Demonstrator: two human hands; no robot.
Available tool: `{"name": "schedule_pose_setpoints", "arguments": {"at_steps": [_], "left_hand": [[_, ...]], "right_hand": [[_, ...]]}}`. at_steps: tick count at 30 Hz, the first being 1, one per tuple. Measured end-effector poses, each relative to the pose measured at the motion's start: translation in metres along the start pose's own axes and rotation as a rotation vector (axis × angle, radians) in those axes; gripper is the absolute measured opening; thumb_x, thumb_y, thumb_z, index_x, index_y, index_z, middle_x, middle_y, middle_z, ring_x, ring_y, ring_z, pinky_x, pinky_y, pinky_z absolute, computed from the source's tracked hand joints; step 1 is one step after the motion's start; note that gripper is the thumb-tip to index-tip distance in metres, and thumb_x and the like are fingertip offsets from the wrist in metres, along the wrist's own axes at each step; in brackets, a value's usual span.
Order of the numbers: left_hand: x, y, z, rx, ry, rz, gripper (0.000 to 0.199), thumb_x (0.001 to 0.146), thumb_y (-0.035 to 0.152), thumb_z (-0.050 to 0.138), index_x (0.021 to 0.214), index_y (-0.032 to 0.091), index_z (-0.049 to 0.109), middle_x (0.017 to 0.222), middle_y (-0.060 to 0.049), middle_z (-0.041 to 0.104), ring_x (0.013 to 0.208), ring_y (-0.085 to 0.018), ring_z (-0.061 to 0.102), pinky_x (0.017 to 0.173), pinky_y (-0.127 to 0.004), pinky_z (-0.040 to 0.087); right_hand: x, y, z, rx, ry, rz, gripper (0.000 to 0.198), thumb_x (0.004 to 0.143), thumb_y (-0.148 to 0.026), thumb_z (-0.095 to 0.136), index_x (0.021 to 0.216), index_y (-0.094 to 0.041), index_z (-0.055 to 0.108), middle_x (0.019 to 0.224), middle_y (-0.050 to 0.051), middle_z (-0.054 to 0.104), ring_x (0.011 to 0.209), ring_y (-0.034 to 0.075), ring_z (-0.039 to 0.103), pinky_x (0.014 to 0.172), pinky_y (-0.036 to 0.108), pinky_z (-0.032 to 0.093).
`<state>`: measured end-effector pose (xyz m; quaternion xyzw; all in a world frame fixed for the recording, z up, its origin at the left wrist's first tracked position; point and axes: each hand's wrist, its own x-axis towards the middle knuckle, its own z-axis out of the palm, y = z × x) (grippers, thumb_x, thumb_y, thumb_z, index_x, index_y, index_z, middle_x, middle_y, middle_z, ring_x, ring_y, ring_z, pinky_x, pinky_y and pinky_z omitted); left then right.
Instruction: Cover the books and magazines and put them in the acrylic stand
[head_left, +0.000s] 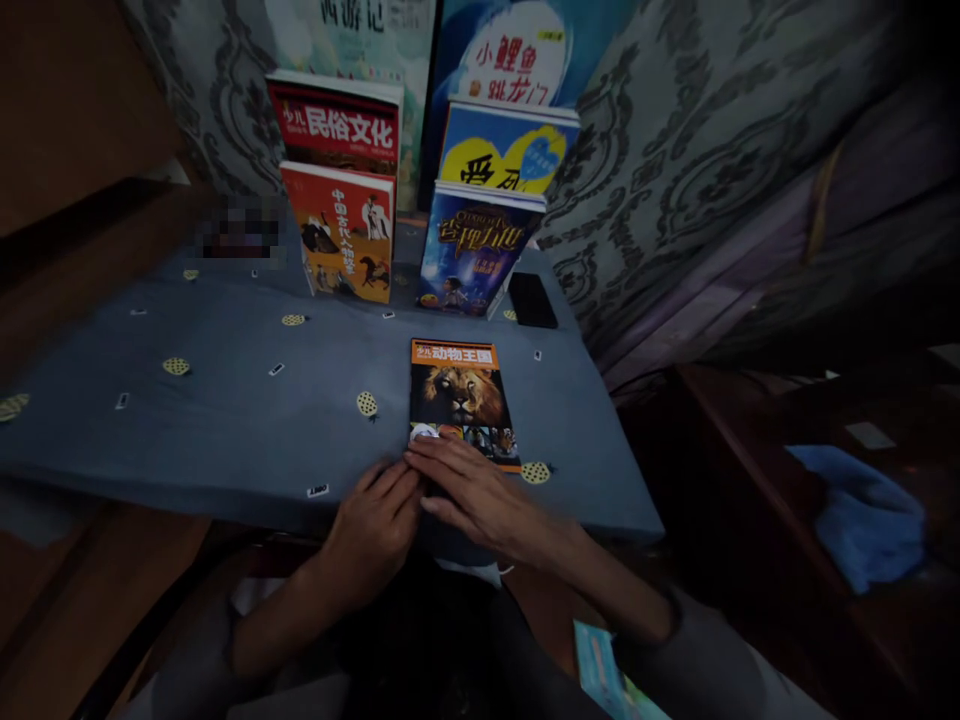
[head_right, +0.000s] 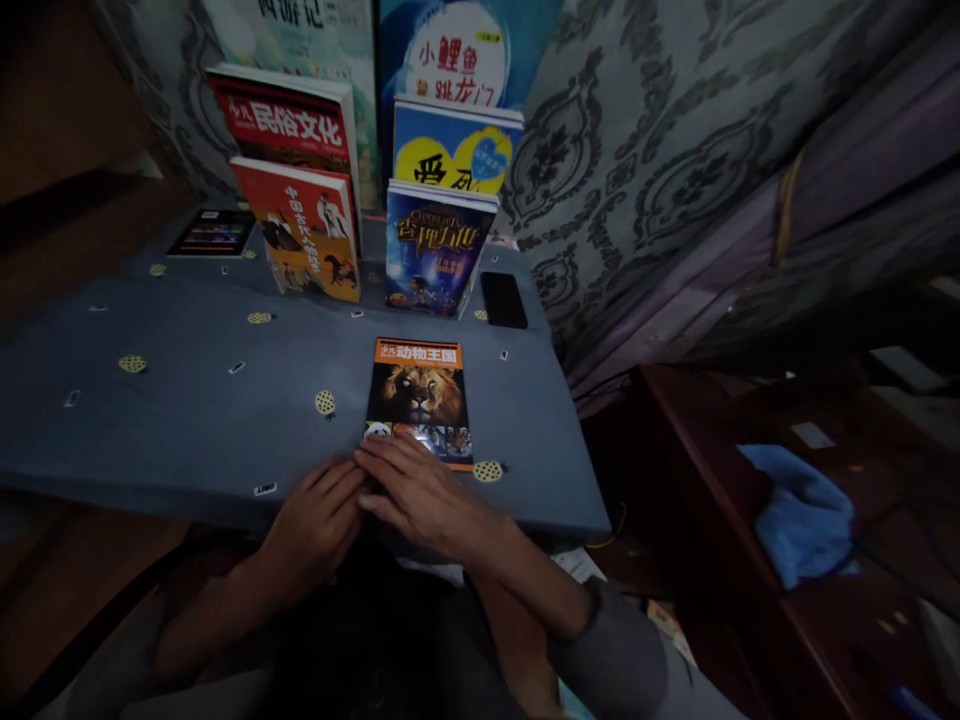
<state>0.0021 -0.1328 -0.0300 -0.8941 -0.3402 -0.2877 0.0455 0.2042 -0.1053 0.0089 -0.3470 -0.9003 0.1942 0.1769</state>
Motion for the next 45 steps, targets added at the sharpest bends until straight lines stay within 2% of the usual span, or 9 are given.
{"name": "schedule_pose_setpoints", "arguments": {"at_steps": [6, 10, 17, 24, 28, 35, 38, 42, 45], "left_hand": [[0.009, 0.0, -0.003, -0.019, 0.031, -0.025, 0.027, 0.099, 0.01, 0.044, 0.109, 0.011, 0.069, 0.109, -0.011, 0.076, 0.108, -0.022, 0.069, 0.093, -0.037, 0.048], [0.013, -0.001, -0.003, -0.017, 0.073, -0.032, 0.027, 0.1, 0.012, 0.044, 0.113, 0.013, 0.068, 0.115, -0.009, 0.077, 0.105, -0.021, 0.071, 0.089, -0.036, 0.047], [0.021, -0.004, -0.003, -0.04, 0.111, -0.039, 0.026, 0.099, 0.013, 0.045, 0.108, 0.015, 0.069, 0.109, -0.007, 0.078, 0.097, -0.019, 0.073, 0.081, -0.033, 0.05], [0.025, -0.007, -0.001, -0.066, 0.084, -0.031, 0.023, 0.095, 0.012, 0.048, 0.109, 0.015, 0.067, 0.102, -0.007, 0.077, 0.089, -0.019, 0.07, 0.075, -0.032, 0.053], [0.034, -0.01, -0.004, -0.057, -0.038, -0.026, 0.027, 0.095, 0.013, 0.048, 0.117, 0.016, 0.064, 0.099, -0.007, 0.073, 0.082, -0.021, 0.066, 0.069, -0.032, 0.055], [0.058, -0.026, -0.001, 0.07, -0.249, -0.012, 0.03, 0.096, 0.019, 0.054, 0.125, 0.015, 0.059, 0.108, -0.009, 0.067, 0.096, -0.024, 0.064, 0.077, -0.035, 0.058], [0.067, -0.038, 0.006, 0.1, -0.286, -0.029, 0.032, 0.097, 0.023, 0.055, 0.128, 0.016, 0.059, 0.114, -0.01, 0.066, 0.104, -0.024, 0.063, 0.087, -0.038, 0.057], [0.079, -0.06, 0.019, 0.111, -0.311, -0.095, 0.04, 0.096, 0.029, 0.059, 0.134, 0.017, 0.057, 0.131, -0.015, 0.062, 0.119, -0.029, 0.06, 0.097, -0.044, 0.053], [0.087, -0.08, 0.032, 0.14, -0.281, -0.155, 0.045, 0.096, 0.034, 0.06, 0.138, 0.02, 0.054, 0.14, -0.019, 0.057, 0.127, -0.034, 0.057, 0.099, -0.052, 0.05]], "right_hand": [[0.023, 0.027, -0.008, 0.023, -0.084, -0.002, 0.042, 0.106, -0.036, 0.046, 0.143, -0.02, 0.056, 0.147, 0.009, 0.06, 0.143, 0.021, 0.048, 0.123, 0.048, 0.036], [0.043, 0.055, -0.012, -0.003, -0.057, -0.025, 0.039, 0.104, -0.034, 0.05, 0.141, -0.022, 0.06, 0.149, 0.009, 0.059, 0.143, 0.022, 0.049, 0.121, 0.048, 0.04], [0.082, 0.102, -0.022, -0.073, -0.018, -0.005, 0.039, 0.103, -0.03, 0.05, 0.14, -0.023, 0.06, 0.148, 0.01, 0.059, 0.141, 0.023, 0.051, 0.118, 0.049, 0.043], [0.098, 0.128, -0.018, -0.118, 0.026, 0.025, 0.043, 0.104, -0.031, 0.045, 0.145, -0.023, 0.055, 0.154, 0.011, 0.053, 0.145, 0.024, 0.045, 0.122, 0.052, 0.035], [0.096, 0.132, -0.014, -0.173, 0.077, 0.103, 0.046, 0.104, -0.031, 0.044, 0.148, -0.021, 0.052, 0.155, 0.013, 0.051, 0.146, 0.026, 0.045, 0.121, 0.056, 0.034], [0.072, 0.134, -0.013, -0.242, 0.186, 0.331, 0.049, 0.103, -0.033, 0.042, 0.145, -0.008, 0.054, 0.152, 0.021, 0.052, 0.144, 0.032, 0.046, 0.121, 0.057, 0.034], [0.055, 0.137, -0.008, -0.226, 0.267, 0.377, 0.05, 0.102, -0.033, 0.043, 0.144, -0.006, 0.054, 0.154, 0.024, 0.049, 0.146, 0.034, 0.042, 0.12, 0.06, 0.034], [0.03, 0.136, 0.005, -0.201, 0.394, 0.368, 0.05, 0.102, -0.035, 0.044, 0.147, -0.014, 0.05, 0.155, 0.021, 0.047, 0.15, 0.033, 0.038, 0.118, 0.061, 0.037], [0.015, 0.125, 0.011, -0.217, 0.436, 0.396, 0.048, 0.101, -0.033, 0.045, 0.146, -0.017, 0.05, 0.155, 0.019, 0.048, 0.147, 0.034, 0.041, 0.117, 0.062, 0.039]]}}
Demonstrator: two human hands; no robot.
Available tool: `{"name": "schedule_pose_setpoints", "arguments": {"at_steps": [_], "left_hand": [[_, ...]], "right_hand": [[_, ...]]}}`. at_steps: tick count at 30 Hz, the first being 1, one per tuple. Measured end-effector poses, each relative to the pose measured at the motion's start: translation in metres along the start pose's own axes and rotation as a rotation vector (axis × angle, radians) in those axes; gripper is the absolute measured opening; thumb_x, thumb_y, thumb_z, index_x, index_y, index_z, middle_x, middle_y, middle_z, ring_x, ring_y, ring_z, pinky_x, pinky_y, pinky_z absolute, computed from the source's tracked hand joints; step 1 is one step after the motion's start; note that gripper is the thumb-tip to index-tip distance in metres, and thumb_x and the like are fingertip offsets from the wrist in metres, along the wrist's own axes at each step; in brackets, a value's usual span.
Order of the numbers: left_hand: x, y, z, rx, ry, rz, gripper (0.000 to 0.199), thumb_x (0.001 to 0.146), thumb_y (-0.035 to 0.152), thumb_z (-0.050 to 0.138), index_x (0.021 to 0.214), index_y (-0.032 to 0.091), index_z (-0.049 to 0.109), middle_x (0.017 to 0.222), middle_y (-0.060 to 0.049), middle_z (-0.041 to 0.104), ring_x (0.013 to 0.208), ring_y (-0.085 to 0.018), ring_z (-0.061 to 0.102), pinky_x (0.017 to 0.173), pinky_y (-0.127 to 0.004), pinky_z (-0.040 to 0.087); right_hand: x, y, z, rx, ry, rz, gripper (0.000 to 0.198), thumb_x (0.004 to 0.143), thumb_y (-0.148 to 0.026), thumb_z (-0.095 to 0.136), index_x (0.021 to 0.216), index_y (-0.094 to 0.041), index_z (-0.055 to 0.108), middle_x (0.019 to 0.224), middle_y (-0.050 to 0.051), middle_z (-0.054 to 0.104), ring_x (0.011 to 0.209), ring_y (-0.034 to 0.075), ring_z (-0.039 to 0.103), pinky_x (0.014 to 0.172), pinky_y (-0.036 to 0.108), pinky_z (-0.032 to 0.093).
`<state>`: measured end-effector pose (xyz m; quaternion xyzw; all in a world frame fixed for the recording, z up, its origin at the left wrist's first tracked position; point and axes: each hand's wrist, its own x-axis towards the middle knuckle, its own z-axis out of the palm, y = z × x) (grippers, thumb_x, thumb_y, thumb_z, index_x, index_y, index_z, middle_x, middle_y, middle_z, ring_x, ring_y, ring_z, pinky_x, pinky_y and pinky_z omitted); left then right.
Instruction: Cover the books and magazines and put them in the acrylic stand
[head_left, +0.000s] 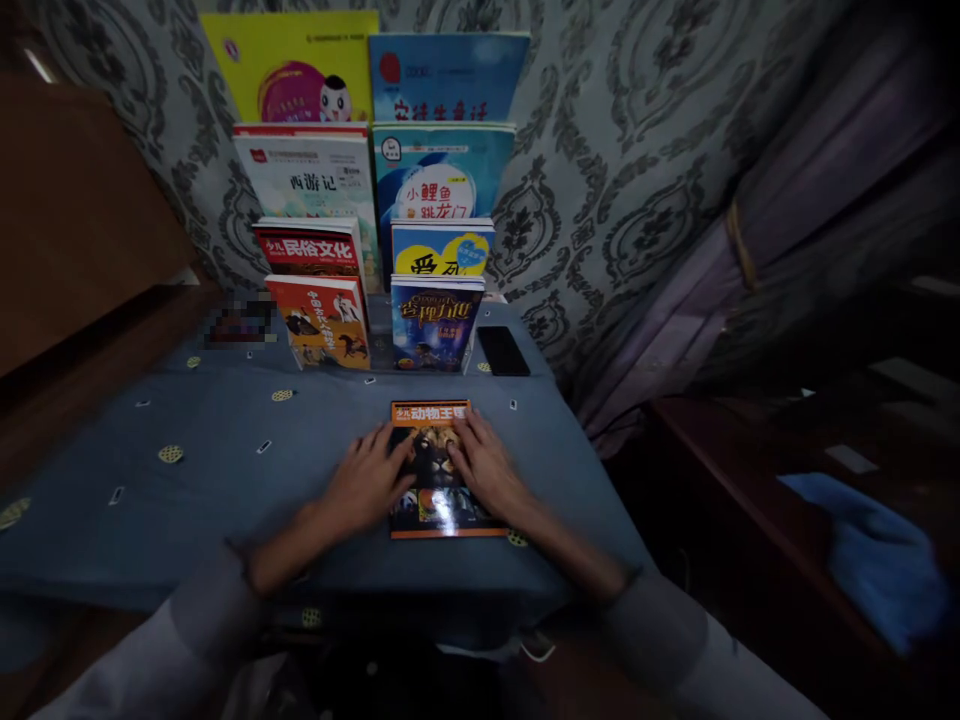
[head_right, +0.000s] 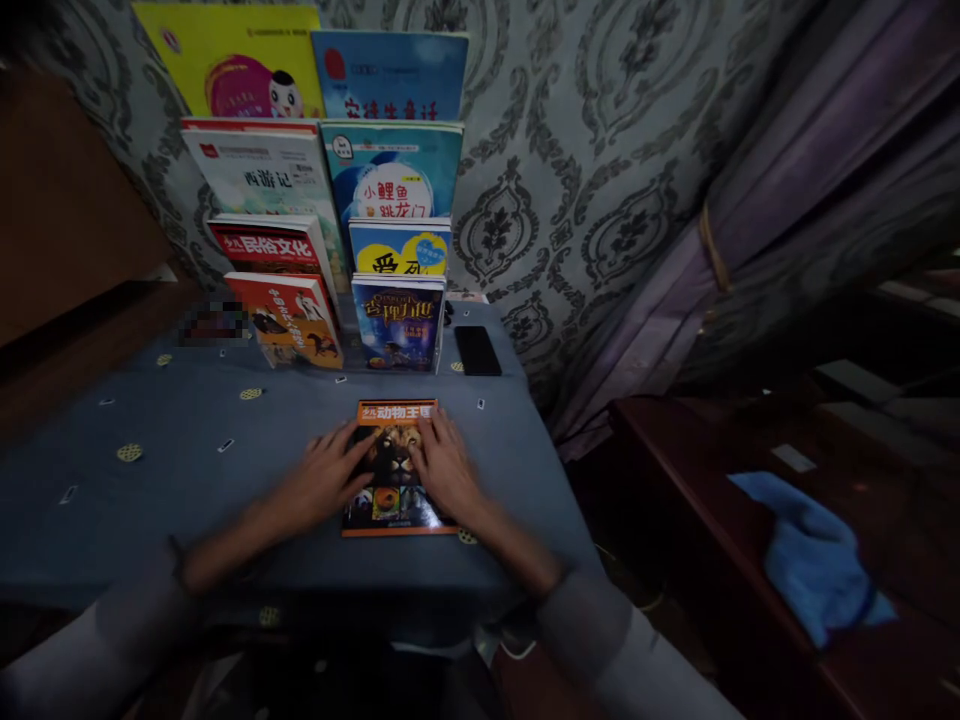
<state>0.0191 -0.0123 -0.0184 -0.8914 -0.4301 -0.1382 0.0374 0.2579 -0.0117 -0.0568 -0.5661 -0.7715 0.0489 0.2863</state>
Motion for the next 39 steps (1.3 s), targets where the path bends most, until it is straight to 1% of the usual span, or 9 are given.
{"name": "schedule_pose_setpoints", "arguments": {"at_steps": [3, 6, 11, 14, 17, 21, 26, 31, 39], "left_hand": [[0.011, -0.01, 0.011, -0.034, 0.033, -0.04, 0.045, 0.098, 0.036, 0.056, 0.139, 0.02, 0.053, 0.139, -0.02, 0.059, 0.13, -0.035, 0.056, 0.099, -0.055, 0.05], [0.018, -0.014, 0.017, -0.203, 0.063, -0.063, 0.042, 0.097, 0.03, 0.054, 0.137, 0.019, 0.053, 0.136, -0.017, 0.062, 0.129, -0.031, 0.058, 0.105, -0.052, 0.048], [0.029, -0.027, 0.025, -0.799, 0.123, -0.214, 0.048, 0.09, 0.027, 0.059, 0.136, 0.015, 0.052, 0.137, -0.017, 0.063, 0.129, -0.028, 0.059, 0.109, -0.047, 0.048], [0.035, -0.037, 0.028, -1.222, 0.148, -0.426, 0.049, 0.087, 0.027, 0.063, 0.132, 0.014, 0.053, 0.13, -0.016, 0.067, 0.119, -0.025, 0.065, 0.099, -0.04, 0.054], [0.039, -0.039, 0.027, -1.541, 0.111, -0.618, 0.048, 0.082, 0.026, 0.071, 0.126, 0.015, 0.056, 0.109, -0.011, 0.074, 0.096, -0.019, 0.073, 0.083, -0.03, 0.058], [0.039, -0.034, 0.019, -1.818, 0.022, -0.622, 0.039, 0.074, 0.021, 0.081, 0.108, 0.015, 0.064, 0.095, -0.007, 0.076, 0.081, -0.017, 0.073, 0.07, -0.025, 0.058], [0.037, -0.034, 0.012, -1.928, 0.019, -0.607, 0.034, 0.072, 0.013, 0.082, 0.102, 0.014, 0.066, 0.089, -0.006, 0.076, 0.071, -0.015, 0.071, 0.065, -0.025, 0.057], [0.037, -0.033, 0.01, -1.955, 0.046, -0.581, 0.032, 0.073, 0.012, 0.081, 0.102, 0.015, 0.067, 0.09, -0.005, 0.077, 0.072, -0.015, 0.072, 0.065, -0.023, 0.057], [0.038, -0.03, 0.006, -2.004, 0.096, -0.496, 0.036, 0.075, 0.014, 0.082, 0.108, 0.016, 0.067, 0.096, -0.004, 0.078, 0.077, -0.014, 0.074, 0.071, -0.022, 0.059]], "right_hand": [[-0.012, -0.008, -0.004, -0.027, 0.0, 0.033, 0.047, 0.102, -0.032, 0.042, 0.145, -0.018, 0.051, 0.154, 0.019, 0.049, 0.143, 0.034, 0.047, 0.116, 0.061, 0.041], [-0.017, -0.013, -0.006, -0.033, -0.014, 0.044, 0.048, 0.102, -0.032, 0.041, 0.145, -0.016, 0.051, 0.154, 0.019, 0.048, 0.144, 0.034, 0.045, 0.119, 0.058, 0.039], [-0.018, -0.012, -0.003, -0.001, 0.004, 0.046, 0.048, 0.102, -0.035, 0.04, 0.144, -0.015, 0.052, 0.154, 0.02, 0.048, 0.146, 0.036, 0.042, 0.118, 0.062, 0.038], [-0.018, -0.011, -0.004, 0.037, 0.01, 0.061, 0.049, 0.102, -0.037, 0.042, 0.143, -0.014, 0.054, 0.152, 0.02, 0.049, 0.145, 0.036, 0.044, 0.119, 0.06, 0.039], [-0.019, -0.011, -0.009, 0.109, 0.01, 0.057, 0.048, 0.102, -0.037, 0.042, 0.142, -0.015, 0.055, 0.153, 0.018, 0.049, 0.143, 0.033, 0.046, 0.12, 0.055, 0.039], [-0.018, -0.006, -0.013, 0.219, 0.044, 0.042, 0.047, 0.101, -0.038, 0.045, 0.141, -0.018, 0.056, 0.151, 0.017, 0.051, 0.139, 0.03, 0.051, 0.117, 0.052, 0.043], [-0.015, 0.003, -0.014, 0.33, 0.128, 0.072, 0.043, 0.097, -0.036, 0.049, 0.135, -0.02, 0.063, 0.146, 0.014, 0.057, 0.134, 0.03, 0.056, 0.115, 0.052, 0.044], [-0.012, 0.005, -0.011, 0.519, 0.18, 0.12, 0.042, 0.09, -0.029, 0.055, 0.13, -0.022, 0.067, 0.135, 0.012, 0.065, 0.125, 0.028, 0.062, 0.111, 0.051, 0.047], [-0.012, -0.003, -0.016, 0.815, 0.18, 0.22, 0.044, 0.09, -0.035, 0.06, 0.132, -0.024, 0.066, 0.132, 0.01, 0.067, 0.108, 0.023, 0.068, 0.097, 0.042, 0.055]]}}
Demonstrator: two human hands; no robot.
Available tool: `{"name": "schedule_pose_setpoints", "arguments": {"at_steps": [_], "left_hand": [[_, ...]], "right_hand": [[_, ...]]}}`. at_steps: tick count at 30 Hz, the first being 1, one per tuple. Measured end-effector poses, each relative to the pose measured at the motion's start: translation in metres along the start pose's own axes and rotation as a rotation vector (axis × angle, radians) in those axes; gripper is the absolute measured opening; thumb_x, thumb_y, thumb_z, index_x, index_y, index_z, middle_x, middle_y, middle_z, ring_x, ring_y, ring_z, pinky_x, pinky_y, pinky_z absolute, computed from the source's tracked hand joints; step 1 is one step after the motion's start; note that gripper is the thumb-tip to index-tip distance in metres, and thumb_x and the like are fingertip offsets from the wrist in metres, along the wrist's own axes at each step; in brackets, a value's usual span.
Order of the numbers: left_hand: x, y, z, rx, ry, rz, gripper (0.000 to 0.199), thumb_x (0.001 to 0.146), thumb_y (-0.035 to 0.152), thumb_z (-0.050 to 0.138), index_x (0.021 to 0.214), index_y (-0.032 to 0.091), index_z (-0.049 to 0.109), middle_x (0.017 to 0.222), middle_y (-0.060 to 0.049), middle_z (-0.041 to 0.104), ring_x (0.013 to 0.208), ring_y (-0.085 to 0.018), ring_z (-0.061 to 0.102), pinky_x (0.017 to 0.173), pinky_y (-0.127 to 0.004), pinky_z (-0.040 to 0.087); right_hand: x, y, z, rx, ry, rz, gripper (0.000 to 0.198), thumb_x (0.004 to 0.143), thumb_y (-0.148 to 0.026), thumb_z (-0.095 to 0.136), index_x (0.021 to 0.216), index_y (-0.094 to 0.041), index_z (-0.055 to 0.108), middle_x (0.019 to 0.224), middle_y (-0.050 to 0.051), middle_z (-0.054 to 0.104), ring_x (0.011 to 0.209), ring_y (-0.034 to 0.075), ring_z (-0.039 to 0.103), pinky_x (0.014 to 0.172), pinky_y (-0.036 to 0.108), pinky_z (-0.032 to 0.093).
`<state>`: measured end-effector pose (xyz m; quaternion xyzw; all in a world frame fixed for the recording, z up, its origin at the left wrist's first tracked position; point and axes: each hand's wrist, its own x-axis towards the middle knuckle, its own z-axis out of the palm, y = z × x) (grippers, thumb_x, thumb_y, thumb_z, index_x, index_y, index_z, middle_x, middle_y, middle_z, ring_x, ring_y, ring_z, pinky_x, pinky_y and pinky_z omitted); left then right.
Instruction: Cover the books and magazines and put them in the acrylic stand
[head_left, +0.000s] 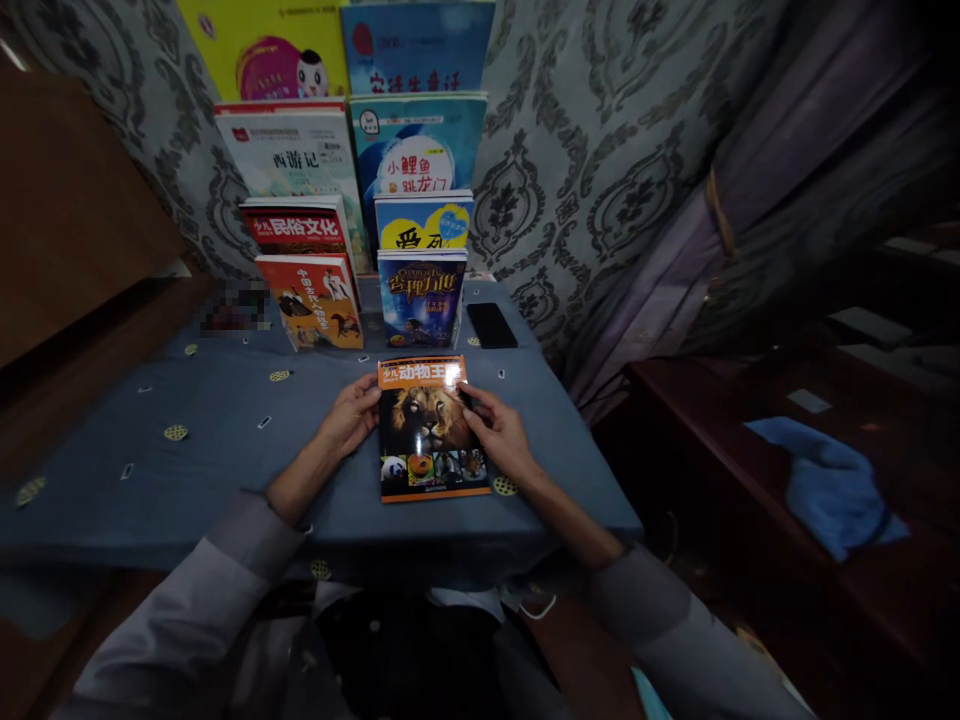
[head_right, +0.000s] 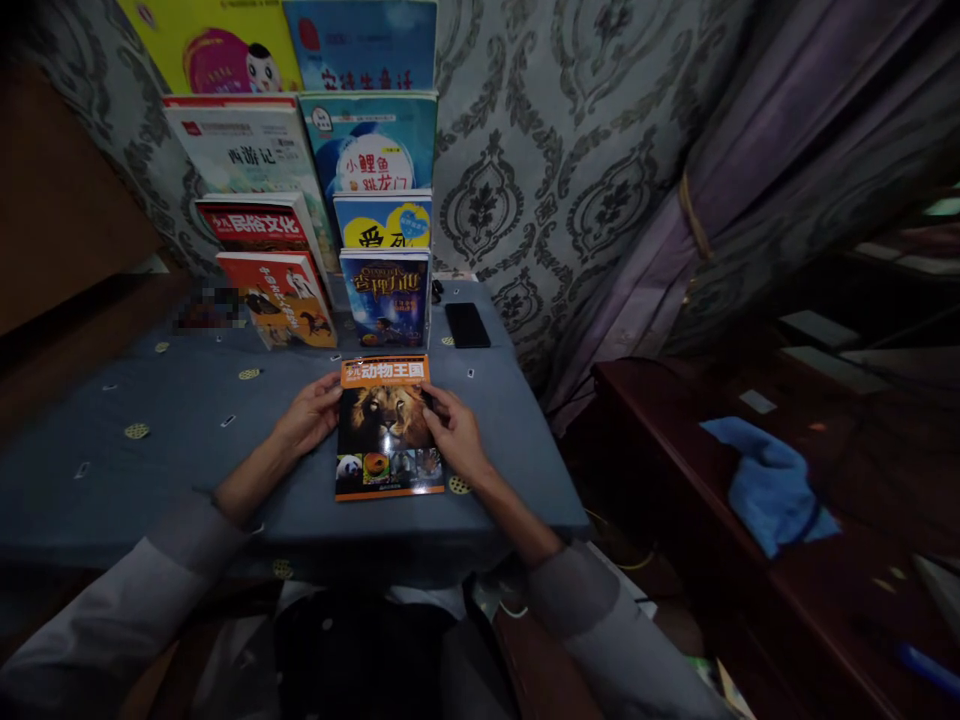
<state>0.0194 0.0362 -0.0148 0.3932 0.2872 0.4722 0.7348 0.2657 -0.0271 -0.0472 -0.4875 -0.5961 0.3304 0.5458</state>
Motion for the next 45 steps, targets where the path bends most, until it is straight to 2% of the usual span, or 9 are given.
{"name": "schedule_pose_setpoints", "arguments": {"at_steps": [5, 12, 16, 21, 25, 28, 34, 41, 45], "left_hand": [[-0.001, 0.002, 0.0, -0.003, -0.015, -0.005, 0.041, 0.077, 0.016, 0.082, 0.115, 0.017, 0.066, 0.1, -0.004, 0.078, 0.082, -0.015, 0.075, 0.078, -0.024, 0.06], [-0.003, 0.004, 0.005, -0.004, 0.0, -0.003, 0.041, 0.076, 0.017, 0.084, 0.114, 0.018, 0.067, 0.1, -0.003, 0.078, 0.084, -0.015, 0.074, 0.08, -0.024, 0.059], [-0.005, 0.004, 0.01, -0.026, 0.005, 0.002, 0.042, 0.072, 0.021, 0.088, 0.11, 0.018, 0.069, 0.097, -0.002, 0.078, 0.082, -0.014, 0.074, 0.076, -0.022, 0.059], [-0.004, 0.001, 0.01, -0.018, 0.056, 0.025, 0.04, 0.072, 0.023, 0.087, 0.108, 0.017, 0.07, 0.101, -0.003, 0.078, 0.088, -0.016, 0.074, 0.083, -0.025, 0.058], [-0.004, 0.002, 0.01, 0.029, 0.087, 0.074, 0.039, 0.071, 0.027, 0.088, 0.105, 0.017, 0.071, 0.1, -0.004, 0.079, 0.09, -0.018, 0.074, 0.084, -0.028, 0.057], [-0.001, 0.01, 0.015, 0.05, 0.081, 0.123, 0.04, 0.07, 0.029, 0.088, 0.105, 0.017, 0.07, 0.1, -0.004, 0.078, 0.093, -0.02, 0.073, 0.087, -0.029, 0.056], [0.005, 0.035, 0.027, 0.115, 0.033, 0.276, 0.034, 0.078, 0.031, 0.081, 0.106, 0.018, 0.068, 0.103, -0.004, 0.076, 0.099, -0.02, 0.071, 0.092, -0.03, 0.053], [0.006, 0.019, 0.018, 0.11, 0.188, 0.16, 0.025, 0.079, 0.024, 0.078, 0.102, 0.018, 0.068, 0.095, -0.002, 0.076, 0.091, -0.017, 0.07, 0.089, -0.029, 0.053], [0.012, 0.033, 0.029, 0.134, 0.137, 0.231, 0.026, 0.079, 0.026, 0.077, 0.102, 0.018, 0.067, 0.097, -0.003, 0.075, 0.096, -0.019, 0.07, 0.09, -0.03, 0.054]], "right_hand": [[-0.003, -0.013, -0.004, -0.019, 0.019, 0.003, 0.042, 0.091, -0.033, 0.06, 0.132, -0.025, 0.067, 0.127, 0.009, 0.068, 0.092, 0.021, 0.068, 0.088, 0.042, 0.058], [-0.005, -0.025, -0.005, -0.033, 0.05, 0.013, 0.039, 0.09, -0.03, 0.061, 0.128, -0.026, 0.069, 0.111, 0.006, 0.072, 0.088, 0.019, 0.065, 0.085, 0.037, 0.056], [-0.007, -0.028, -0.005, 0.049, 0.053, 0.113, 0.042, 0.089, -0.032, 0.065, 0.13, -0.026, 0.066, 0.105, 0.004, 0.069, 0.066, 0.012, 0.057, 0.06, 0.028, 0.054], [-0.006, -0.022, -0.001, 0.26, 0.04, 0.282, 0.066, 0.079, -0.04, 0.077, 0.14, -0.028, 0.052, 0.095, -0.001, 0.062, 0.048, 0.006, 0.045, 0.033, 0.019, 0.036], [-0.003, -0.02, 0.002, 0.371, -0.038, 0.333, 0.059, 0.072, -0.049, 0.083, 0.119, -0.021, 0.061, 0.085, -0.001, 0.065, 0.047, 0.006, 0.045, 0.031, 0.018, 0.037], [0.007, -0.03, -0.001, 0.371, -0.068, 0.281, 0.052, 0.072, -0.05, 0.083, 0.109, -0.02, 0.063, 0.088, 0.001, 0.069, 0.05, 0.007, 0.049, 0.032, 0.018, 0.039], [0.03, -0.061, -0.008, 0.3, -0.111, 0.109, 0.041, 0.079, -0.046, 0.077, 0.111, -0.023, 0.063, 0.091, 0.001, 0.072, 0.051, 0.008, 0.052, 0.036, 0.02, 0.048], [0.023, -0.041, 0.004, 0.284, -0.159, 0.168, 0.043, 0.079, -0.053, 0.075, 0.105, -0.023, 0.061, 0.088, 0.001, 0.071, 0.053, 0.01, 0.054, 0.034, 0.02, 0.044], [0.038, -0.046, -0.003, 0.261, -0.161, 0.103, 0.041, 0.081, -0.052, 0.073, 0.108, -0.024, 0.062, 0.09, 0.002, 0.071, 0.059, 0.013, 0.058, 0.039, 0.022, 0.049]]}}
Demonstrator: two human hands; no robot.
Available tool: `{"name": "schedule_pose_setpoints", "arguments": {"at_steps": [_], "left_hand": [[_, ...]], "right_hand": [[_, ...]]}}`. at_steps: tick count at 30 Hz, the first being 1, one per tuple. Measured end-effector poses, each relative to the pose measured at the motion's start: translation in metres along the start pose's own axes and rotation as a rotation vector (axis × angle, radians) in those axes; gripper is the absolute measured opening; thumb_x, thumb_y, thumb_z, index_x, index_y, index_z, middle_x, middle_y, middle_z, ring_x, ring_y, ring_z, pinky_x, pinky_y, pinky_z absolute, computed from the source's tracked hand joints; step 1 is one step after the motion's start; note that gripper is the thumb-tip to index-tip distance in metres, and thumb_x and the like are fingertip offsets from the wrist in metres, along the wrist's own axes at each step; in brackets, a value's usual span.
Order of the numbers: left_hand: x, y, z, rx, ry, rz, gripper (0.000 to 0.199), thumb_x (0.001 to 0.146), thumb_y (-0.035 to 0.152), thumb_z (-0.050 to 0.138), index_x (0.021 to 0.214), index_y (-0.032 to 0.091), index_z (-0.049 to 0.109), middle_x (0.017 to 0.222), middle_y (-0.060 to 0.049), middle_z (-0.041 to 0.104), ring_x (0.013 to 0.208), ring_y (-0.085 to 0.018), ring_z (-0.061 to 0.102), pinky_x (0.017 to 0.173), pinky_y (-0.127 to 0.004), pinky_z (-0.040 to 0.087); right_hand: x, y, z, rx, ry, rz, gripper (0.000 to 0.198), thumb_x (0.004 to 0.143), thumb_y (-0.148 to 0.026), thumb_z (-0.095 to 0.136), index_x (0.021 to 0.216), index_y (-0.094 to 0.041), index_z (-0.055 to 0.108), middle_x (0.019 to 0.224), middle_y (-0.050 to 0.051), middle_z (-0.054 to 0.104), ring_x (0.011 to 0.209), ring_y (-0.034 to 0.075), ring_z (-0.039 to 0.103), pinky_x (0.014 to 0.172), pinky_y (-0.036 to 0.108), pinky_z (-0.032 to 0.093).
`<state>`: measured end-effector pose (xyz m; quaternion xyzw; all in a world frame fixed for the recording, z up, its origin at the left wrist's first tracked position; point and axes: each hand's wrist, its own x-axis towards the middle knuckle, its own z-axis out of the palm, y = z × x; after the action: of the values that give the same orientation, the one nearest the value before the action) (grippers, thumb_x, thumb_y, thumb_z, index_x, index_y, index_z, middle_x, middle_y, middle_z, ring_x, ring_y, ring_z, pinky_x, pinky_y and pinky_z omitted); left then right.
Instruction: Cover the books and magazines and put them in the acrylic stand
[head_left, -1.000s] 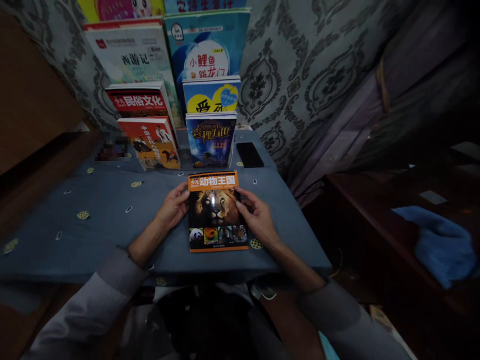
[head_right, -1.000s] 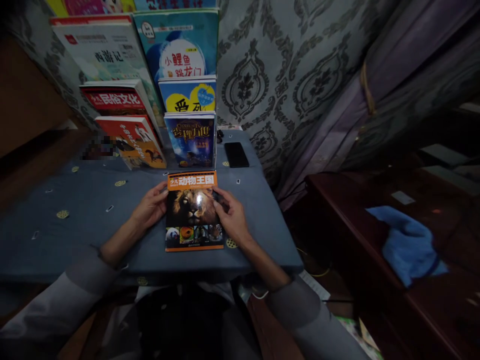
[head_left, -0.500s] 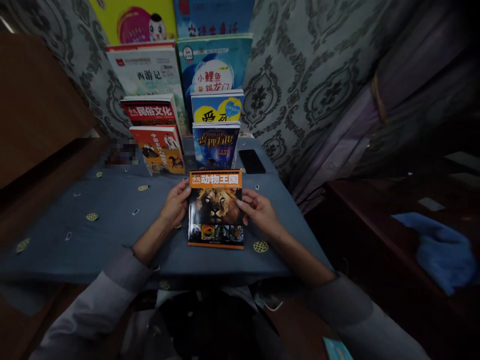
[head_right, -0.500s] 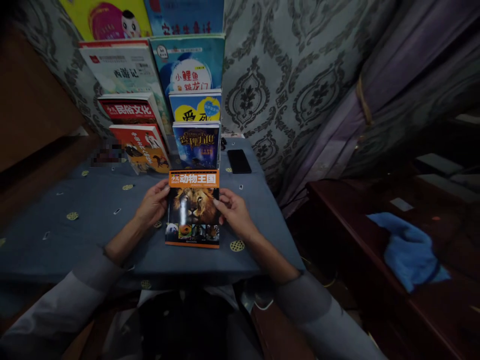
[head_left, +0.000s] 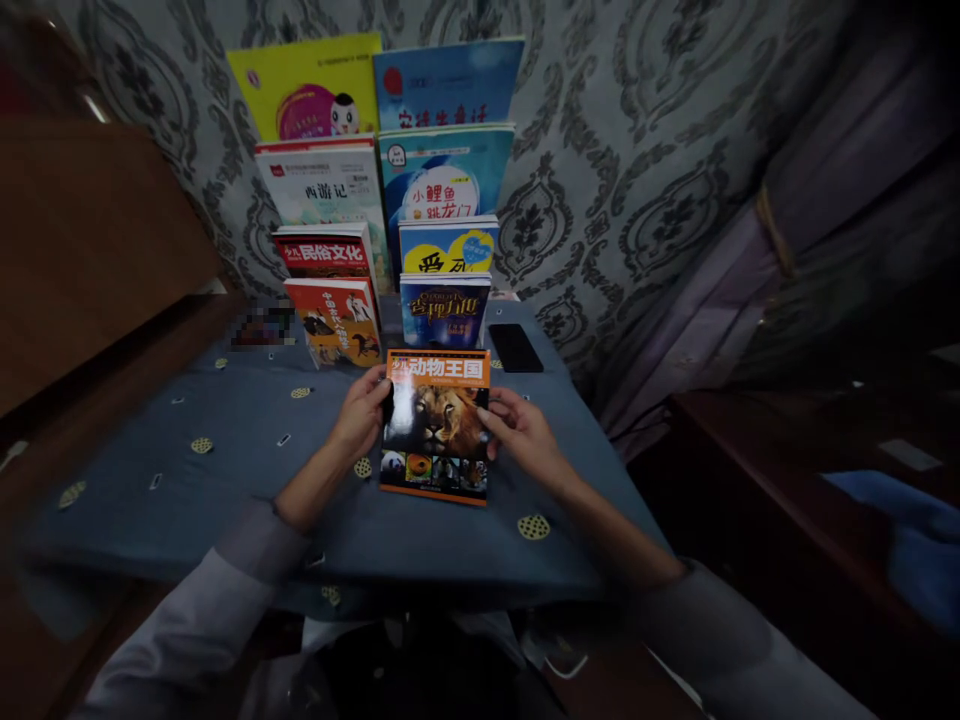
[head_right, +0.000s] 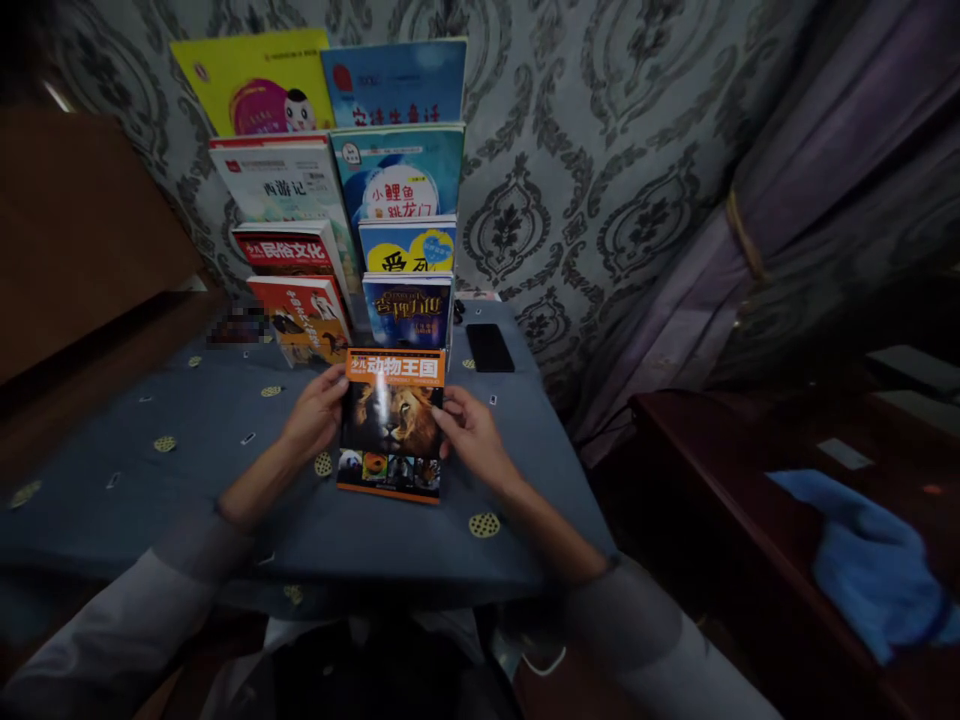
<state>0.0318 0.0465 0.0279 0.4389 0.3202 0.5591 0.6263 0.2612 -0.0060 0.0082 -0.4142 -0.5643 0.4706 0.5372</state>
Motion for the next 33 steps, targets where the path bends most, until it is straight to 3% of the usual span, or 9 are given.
{"name": "schedule_pose_setpoints", "arguments": {"at_steps": [3, 7, 10, 13, 16, 21, 24, 28, 33], "left_hand": [[0.009, 0.027, 0.011, 0.025, -0.085, 0.148, 0.029, 0.079, 0.031, 0.077, 0.104, 0.019, 0.067, 0.102, -0.005, 0.074, 0.103, -0.022, 0.068, 0.097, -0.034, 0.051], [0.004, 0.049, 0.006, 0.249, -0.195, 0.328, 0.018, 0.08, 0.029, 0.074, 0.095, 0.02, 0.073, 0.096, -0.005, 0.075, 0.1, -0.024, 0.068, 0.095, -0.035, 0.051], [-0.014, 0.043, -0.012, 0.528, -0.386, 0.321, 0.015, 0.082, 0.024, 0.067, 0.092, 0.019, 0.077, 0.099, -0.008, 0.077, 0.1, -0.028, 0.07, 0.095, -0.039, 0.052], [-0.035, 0.024, -0.03, 0.716, -0.616, 0.31, 0.026, 0.082, 0.019, 0.064, 0.104, 0.023, 0.077, 0.113, -0.009, 0.077, 0.113, -0.031, 0.068, 0.109, -0.048, 0.044], [-0.049, 0.004, -0.042, 0.846, -0.731, 0.329, 0.043, 0.078, 0.011, 0.063, 0.115, 0.027, 0.074, 0.126, -0.007, 0.073, 0.123, -0.031, 0.064, 0.119, -0.054, 0.033], [-0.056, -0.016, -0.051, 0.929, -0.78, 0.389, 0.061, 0.074, 0.004, 0.057, 0.128, 0.03, 0.067, 0.134, -0.005, 0.069, 0.128, -0.028, 0.061, 0.121, -0.055, 0.032], [-0.058, -0.017, -0.05, 0.973, -0.773, 0.405, 0.058, 0.076, 0.004, 0.058, 0.128, 0.028, 0.067, 0.13, -0.007, 0.07, 0.127, -0.028, 0.062, 0.121, -0.054, 0.032], [-0.06, -0.017, -0.049, 1.035, -0.776, 0.401, 0.052, 0.079, 0.006, 0.057, 0.125, 0.027, 0.069, 0.123, -0.007, 0.073, 0.122, -0.029, 0.064, 0.118, -0.051, 0.037], [-0.06, -0.023, -0.054, 0.993, -0.781, 0.431, 0.063, 0.075, 0.004, 0.056, 0.133, 0.029, 0.064, 0.137, -0.006, 0.067, 0.13, -0.027, 0.06, 0.122, -0.054, 0.031]], "right_hand": [[0.014, -0.022, -0.006, -0.081, 0.031, -0.162, 0.034, 0.086, -0.047, 0.07, 0.11, -0.024, 0.064, 0.09, 0.001, 0.07, 0.066, 0.015, 0.062, 0.053, 0.029, 0.06], [0.016, -0.034, -0.008, -0.296, 0.07, -0.344, 0.025, 0.094, -0.038, 0.061, 0.114, -0.026, 0.068, 0.11, 0.006, 0.073, 0.102, 0.025, 0.07, 0.09, 0.044, 0.061], [0.004, -0.017, -0.009, -0.461, -0.049, -0.421, 0.026, 0.095, -0.026, 0.055, 0.115, -0.026, 0.072, 0.121, 0.008, 0.074, 0.117, 0.028, 0.068, 0.104, 0.05, 0.053], [-0.016, 0.011, -0.014, -0.541, -0.206, -0.425, 0.034, 0.093, -0.014, 0.05, 0.114, -0.028, 0.074, 0.124, 0.007, 0.073, 0.121, 0.026, 0.067, 0.106, 0.051, 0.053], [-0.032, 0.028, -0.024, -0.63, -0.309, -0.398, 0.04, 0.091, -0.01, 0.048, 0.118, -0.027, 0.073, 0.13, 0.009, 0.071, 0.129, 0.025, 0.062, 0.107, 0.052, 0.053], [-0.032, 0.015, -0.019, -0.774, -0.479, -0.337, 0.05, 0.089, -0.007, 0.048, 0.128, -0.03, 0.068, 0.134, 0.005, 0.07, 0.131, 0.024, 0.061, 0.12, 0.062, 0.033], [-0.015, 0.006, 0.014, -0.699, -0.544, -0.312, 0.046, 0.099, -0.017, 0.044, 0.14, -0.031, 0.059, 0.142, 0.003, 0.065, 0.134, 0.021, 0.058, 0.123, 0.054, 0.033], [0.021, 0.021, 0.056, -0.625, -0.611, -0.275, 0.047, 0.105, -0.042, 0.043, 0.148, -0.027, 0.052, 0.153, 0.003, 0.054, 0.147, 0.021, 0.043, 0.123, 0.044, 0.035], [0.056, 0.052, 0.042, -0.812, -0.475, -0.264, 0.057, 0.101, -0.051, 0.049, 0.149, -0.021, 0.051, 0.158, 0.011, 0.046, 0.151, 0.028, 0.036, 0.126, 0.053, 0.027]]}}
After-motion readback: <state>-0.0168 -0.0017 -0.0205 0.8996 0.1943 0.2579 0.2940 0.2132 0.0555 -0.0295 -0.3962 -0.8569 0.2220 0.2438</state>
